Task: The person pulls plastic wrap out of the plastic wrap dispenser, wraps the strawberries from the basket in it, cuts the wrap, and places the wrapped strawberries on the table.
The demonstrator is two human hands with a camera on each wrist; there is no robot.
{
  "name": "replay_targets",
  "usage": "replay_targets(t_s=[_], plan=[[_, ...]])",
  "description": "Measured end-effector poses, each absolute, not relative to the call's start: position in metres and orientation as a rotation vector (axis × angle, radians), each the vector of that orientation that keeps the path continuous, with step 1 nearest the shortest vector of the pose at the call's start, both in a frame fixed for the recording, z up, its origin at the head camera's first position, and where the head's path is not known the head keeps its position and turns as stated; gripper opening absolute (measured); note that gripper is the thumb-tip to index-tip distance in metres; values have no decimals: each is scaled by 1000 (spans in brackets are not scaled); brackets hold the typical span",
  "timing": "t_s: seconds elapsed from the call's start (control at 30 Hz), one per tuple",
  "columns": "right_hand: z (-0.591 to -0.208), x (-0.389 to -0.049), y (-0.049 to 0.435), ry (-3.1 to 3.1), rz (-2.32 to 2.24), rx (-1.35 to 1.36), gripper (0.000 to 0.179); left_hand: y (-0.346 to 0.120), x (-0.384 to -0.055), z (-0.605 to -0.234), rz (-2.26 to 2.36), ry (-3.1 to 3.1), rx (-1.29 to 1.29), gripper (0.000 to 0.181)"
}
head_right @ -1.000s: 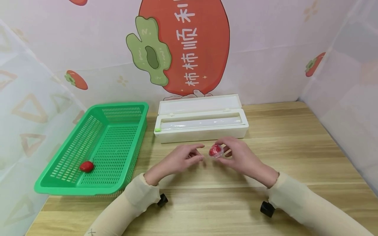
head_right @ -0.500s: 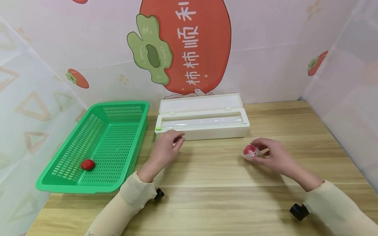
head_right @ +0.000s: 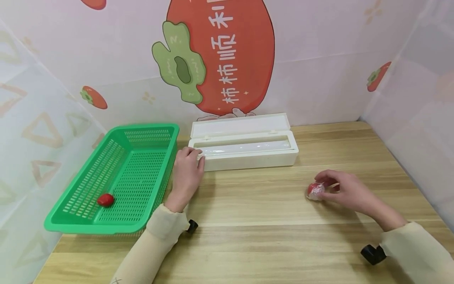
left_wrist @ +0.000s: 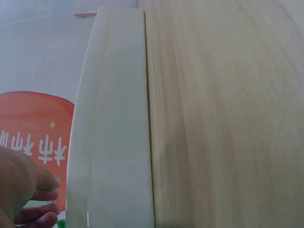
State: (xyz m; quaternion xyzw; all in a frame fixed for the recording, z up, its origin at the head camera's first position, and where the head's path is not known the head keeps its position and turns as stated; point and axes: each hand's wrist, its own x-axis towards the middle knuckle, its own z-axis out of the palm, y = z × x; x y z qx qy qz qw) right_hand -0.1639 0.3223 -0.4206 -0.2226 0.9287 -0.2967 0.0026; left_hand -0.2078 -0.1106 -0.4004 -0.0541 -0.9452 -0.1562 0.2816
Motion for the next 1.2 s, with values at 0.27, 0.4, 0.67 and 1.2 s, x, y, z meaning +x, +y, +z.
replay_targets(t_s=[0.27,0.4,0.67,1.2], plan=[[-425,-167,332,2875,-950,-714,34,-114,-218,-399,-418,-2560,-83,14],[-426,-168,336,2854,-967,-750,34,-114,-222,-399,-392,-2589,-43,16],[-414,-174,341,2837,-927,-741,33,-114,-228,-397,-379,-2619,3,20],[-351,-219,283,3068,-664,-676,20,-117,-233,-381,-327,-2714,25,11]])
